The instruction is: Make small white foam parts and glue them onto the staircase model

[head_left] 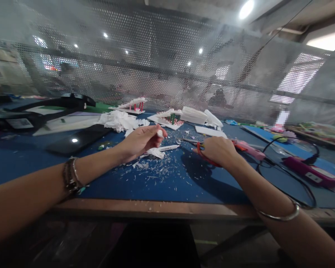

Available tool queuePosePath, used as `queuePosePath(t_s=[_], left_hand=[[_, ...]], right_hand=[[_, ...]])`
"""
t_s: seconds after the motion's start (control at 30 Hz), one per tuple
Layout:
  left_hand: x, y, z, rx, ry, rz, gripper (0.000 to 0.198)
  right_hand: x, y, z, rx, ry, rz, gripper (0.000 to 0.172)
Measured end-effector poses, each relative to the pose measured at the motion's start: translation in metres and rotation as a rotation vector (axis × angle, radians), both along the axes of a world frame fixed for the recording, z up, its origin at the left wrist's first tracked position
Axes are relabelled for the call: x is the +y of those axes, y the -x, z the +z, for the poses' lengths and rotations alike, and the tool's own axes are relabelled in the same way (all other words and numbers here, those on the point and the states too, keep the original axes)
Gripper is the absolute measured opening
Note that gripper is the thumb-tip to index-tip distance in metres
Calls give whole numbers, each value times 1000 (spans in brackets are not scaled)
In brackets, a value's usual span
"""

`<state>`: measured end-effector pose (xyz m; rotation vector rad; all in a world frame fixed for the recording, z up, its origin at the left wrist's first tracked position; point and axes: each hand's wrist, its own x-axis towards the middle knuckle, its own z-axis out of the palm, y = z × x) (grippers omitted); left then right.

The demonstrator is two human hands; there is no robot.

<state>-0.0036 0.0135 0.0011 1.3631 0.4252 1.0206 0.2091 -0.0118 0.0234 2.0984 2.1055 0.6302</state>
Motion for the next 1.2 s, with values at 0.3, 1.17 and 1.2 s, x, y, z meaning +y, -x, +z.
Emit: queuePosePath(t_s=[0.3,1.17,1.2], left_hand=[[-4,0,1,79,-74,-25,20],[-9,4,0,421,-1022,320,11],[-10,5,0,429,-1104,330,11]], right_hand=[[-1,6,-4,-33,113,42,39],[-7,10,0,-17,129,5,35],[-7,10,-1,-17,129,8,35]])
